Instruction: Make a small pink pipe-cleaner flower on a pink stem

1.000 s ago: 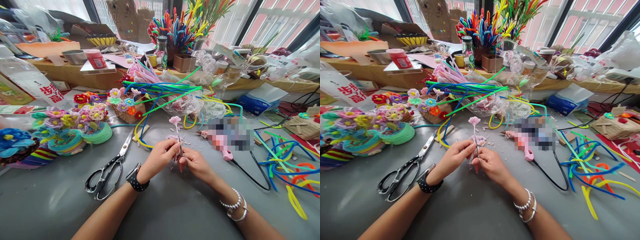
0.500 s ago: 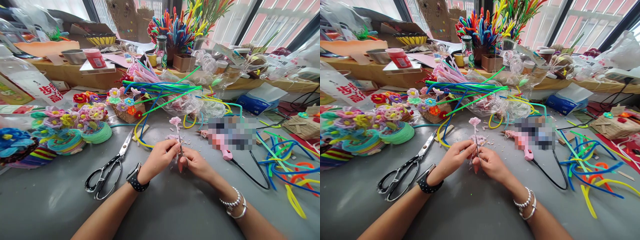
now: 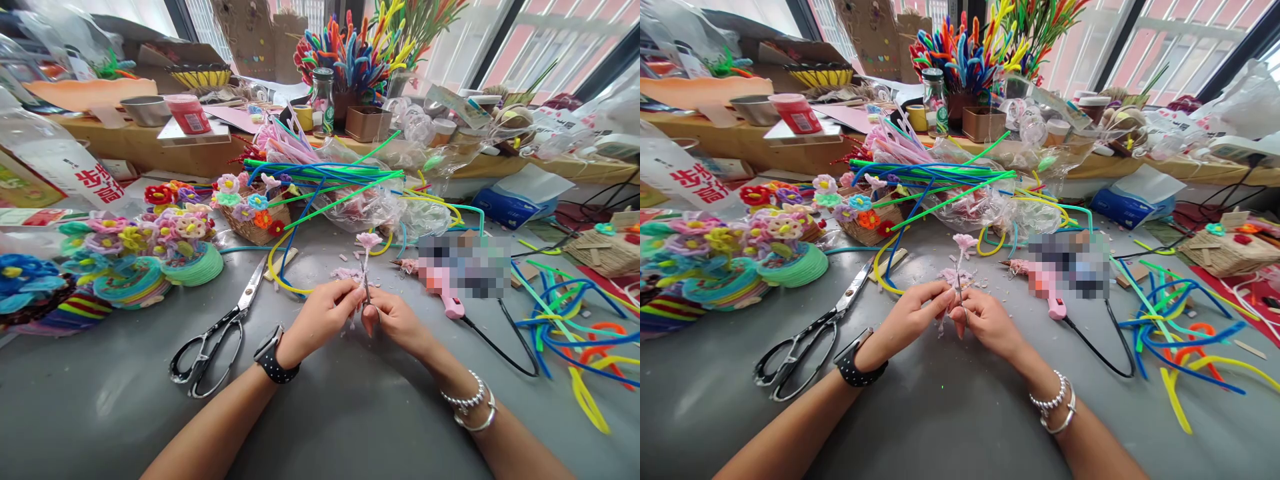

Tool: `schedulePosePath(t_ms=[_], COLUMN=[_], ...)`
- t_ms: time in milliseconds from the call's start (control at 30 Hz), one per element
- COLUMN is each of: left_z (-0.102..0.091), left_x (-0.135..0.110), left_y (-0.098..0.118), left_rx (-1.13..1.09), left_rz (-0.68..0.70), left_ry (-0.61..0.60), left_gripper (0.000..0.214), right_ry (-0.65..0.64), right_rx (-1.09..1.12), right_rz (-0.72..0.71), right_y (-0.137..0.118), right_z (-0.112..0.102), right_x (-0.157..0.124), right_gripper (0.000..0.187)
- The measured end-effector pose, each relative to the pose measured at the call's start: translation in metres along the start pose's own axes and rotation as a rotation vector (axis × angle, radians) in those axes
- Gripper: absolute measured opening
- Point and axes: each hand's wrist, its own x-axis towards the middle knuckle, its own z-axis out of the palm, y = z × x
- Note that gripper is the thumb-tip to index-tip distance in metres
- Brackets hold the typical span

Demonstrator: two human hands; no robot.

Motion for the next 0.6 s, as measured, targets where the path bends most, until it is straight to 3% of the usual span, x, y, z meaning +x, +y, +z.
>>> schedulePosePath(t_ms=[200, 600], left_z=[0.000, -0.001], left_x=[-0.001, 0.000], left_y=[0.001, 0.000], left_rx=[-0.043, -0.064], left_rz=[0.039, 0.050], left_ry=[0.015, 0.026], left_gripper=[0.032, 0.032], right_ry=[-0.080, -0.092], right_rx=[-0.026, -0.018], right_rz=[-0.033, -0.034], right_y=[-0.003, -0.009], right_z=[0.002, 0.002], right_x=[0.000, -0.001], right_gripper=[0.067, 0.066])
